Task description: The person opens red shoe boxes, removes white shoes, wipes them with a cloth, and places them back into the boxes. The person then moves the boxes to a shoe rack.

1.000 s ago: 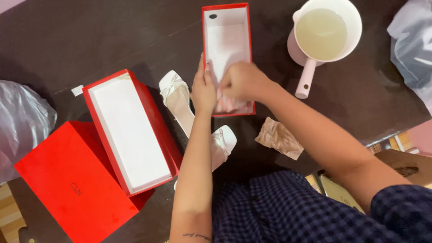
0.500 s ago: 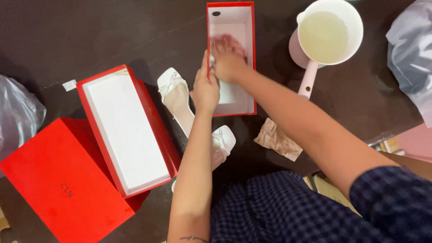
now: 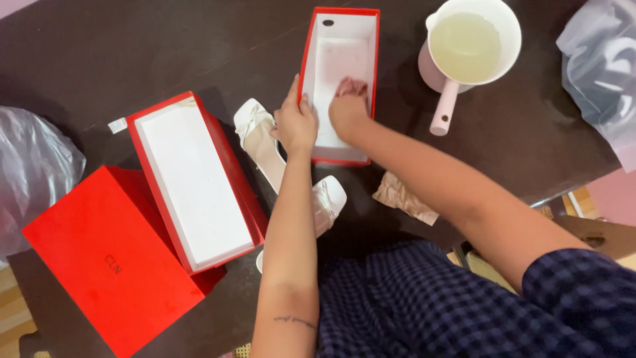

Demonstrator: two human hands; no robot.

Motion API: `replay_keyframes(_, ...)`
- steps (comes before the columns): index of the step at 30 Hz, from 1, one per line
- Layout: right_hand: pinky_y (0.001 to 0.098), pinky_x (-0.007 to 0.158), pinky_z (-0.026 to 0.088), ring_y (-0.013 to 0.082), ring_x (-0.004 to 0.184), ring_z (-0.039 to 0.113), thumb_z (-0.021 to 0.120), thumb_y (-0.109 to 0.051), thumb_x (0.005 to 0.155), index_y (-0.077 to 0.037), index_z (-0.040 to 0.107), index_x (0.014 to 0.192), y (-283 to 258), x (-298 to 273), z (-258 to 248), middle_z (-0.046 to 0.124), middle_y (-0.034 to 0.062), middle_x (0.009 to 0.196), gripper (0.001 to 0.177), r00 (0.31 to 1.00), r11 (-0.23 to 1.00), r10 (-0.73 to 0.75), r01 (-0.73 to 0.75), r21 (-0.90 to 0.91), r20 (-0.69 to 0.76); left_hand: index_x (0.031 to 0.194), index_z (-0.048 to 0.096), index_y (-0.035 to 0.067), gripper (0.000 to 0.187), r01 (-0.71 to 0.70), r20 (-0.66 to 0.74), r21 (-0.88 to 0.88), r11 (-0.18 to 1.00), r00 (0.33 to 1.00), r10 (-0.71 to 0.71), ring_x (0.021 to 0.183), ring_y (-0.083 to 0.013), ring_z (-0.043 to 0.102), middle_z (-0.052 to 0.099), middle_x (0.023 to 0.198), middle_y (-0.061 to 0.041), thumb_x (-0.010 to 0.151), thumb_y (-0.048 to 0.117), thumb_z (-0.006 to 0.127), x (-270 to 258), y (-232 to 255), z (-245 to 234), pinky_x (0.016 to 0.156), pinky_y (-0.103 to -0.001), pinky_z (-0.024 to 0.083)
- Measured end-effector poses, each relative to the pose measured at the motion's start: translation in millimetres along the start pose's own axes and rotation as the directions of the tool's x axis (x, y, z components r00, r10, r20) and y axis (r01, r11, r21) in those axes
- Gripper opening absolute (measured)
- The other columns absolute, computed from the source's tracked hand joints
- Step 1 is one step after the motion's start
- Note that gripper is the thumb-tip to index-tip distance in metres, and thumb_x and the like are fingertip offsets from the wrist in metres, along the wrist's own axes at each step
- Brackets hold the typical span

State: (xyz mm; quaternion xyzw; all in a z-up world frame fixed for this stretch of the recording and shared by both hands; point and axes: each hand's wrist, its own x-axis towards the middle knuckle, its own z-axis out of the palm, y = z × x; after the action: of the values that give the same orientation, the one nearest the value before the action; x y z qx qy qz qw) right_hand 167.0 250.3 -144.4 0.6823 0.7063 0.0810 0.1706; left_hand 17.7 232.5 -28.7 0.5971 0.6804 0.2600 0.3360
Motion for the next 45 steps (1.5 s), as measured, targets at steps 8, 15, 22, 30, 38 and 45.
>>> replay_keyframes(8, 0.0403, 0.072, 0.059, 0.0306, 0.078, 0.075, 0.07, -0.008, 0.074, -0.003, 0.078, 0.091, 43, -86, -142, 0.075, 0.021, 0.083, 0.019, 0.866, 0.654, -0.34, -0.063, 0.754, 0.367, 0.133, 0.065, 0.029, 0.036, -0.183, -0.115, 0.221, 0.958, 0.971, 0.212, 0.114, -0.0307, 0.057, 0.073, 0.119, -0.004, 0.098, 0.034, 0.058, -2, -17, 19, 0.106, -0.059, 0.026)
replay_keyframes(15, 0.0473, 0.081, 0.054, 0.0391, 0.09, 0.07, 0.052, -0.022, 0.102, -0.004, 0.073, 0.107, 122, -167, -156, 0.073, 0.0196, 0.094, 0.029, 0.882, 0.532, 0.392, 0.016, 0.846, -0.263, 0.14, 0.057, 0.0, 0.056, -0.108, -0.448, -0.069, 0.992, 0.891, 0.066, 0.114, -0.0367, 0.065, 0.069, 0.122, -0.019, 0.101, 0.04, 0.057, -49, -72, -22, 0.098, -0.049, 0.049)
replay_keyframes(22, 0.0518, 0.097, 0.05, 0.0448, 0.115, 0.055, 0.066, -0.024, 0.086, 0.005, 0.064, 0.127, 81, -203, -151, 0.062, 0.0242, 0.126, 0.05, 0.732, 0.927, 0.176, 0.101, 0.361, -0.658, 0.144, 0.04, -0.002, 0.091, 0.411, -0.187, -0.023, 0.912, 0.894, -0.407, 0.121, -0.0377, 0.06, 0.064, 0.129, -0.02, 0.078, 0.047, 0.08, -71, -83, -30, 0.107, -0.062, 0.035)
replay_keyframes(30, 0.0352, 0.082, 0.056, 0.0257, 0.097, 0.067, 0.053, -0.012, 0.102, -0.001, 0.064, 0.119, -14, -184, -181, 0.071, 0.016, 0.108, 0.023, 0.884, 0.044, 0.299, 0.364, 0.93, -0.36, 0.142, 0.052, -0.005, 0.073, -0.138, -0.308, -0.618, 0.774, 0.948, -0.077, 0.118, -0.0295, 0.07, 0.07, 0.129, -0.02, 0.081, 0.026, 0.079, -169, -48, -105, 0.102, -0.041, 0.054)
replay_keyframes(38, 0.052, 0.088, 0.053, 0.0496, 0.101, 0.066, 0.064, -0.04, 0.093, 0.016, 0.038, 0.137, -181, -127, -173, 0.066, 0.0372, 0.105, 0.076, 0.968, 0.478, -0.209, 0.222, 0.85, -0.136, 0.14, 0.053, -0.004, 0.071, -0.146, -0.613, -0.362, 0.921, 0.782, -0.116, 0.118, -0.0265, 0.068, 0.069, 0.129, -0.02, 0.078, 0.022, 0.08, -206, -101, -222, 0.099, -0.037, 0.052)
replay_keyframes(45, 0.0425, 0.092, 0.052, 0.0314, 0.103, 0.068, 0.056, -0.029, 0.097, -0.002, 0.069, 0.112, -60, -87, -176, 0.073, 0.0175, 0.106, 0.033, 0.937, 0.263, 0.24, 0.19, 0.946, -0.255, 0.138, 0.056, -0.003, 0.069, -0.064, -0.531, -0.463, 0.884, 0.819, -0.219, 0.101, -0.025, 0.071, 0.072, 0.118, -0.018, 0.078, 0.022, 0.079, -203, -139, -253, 0.088, -0.036, 0.056)
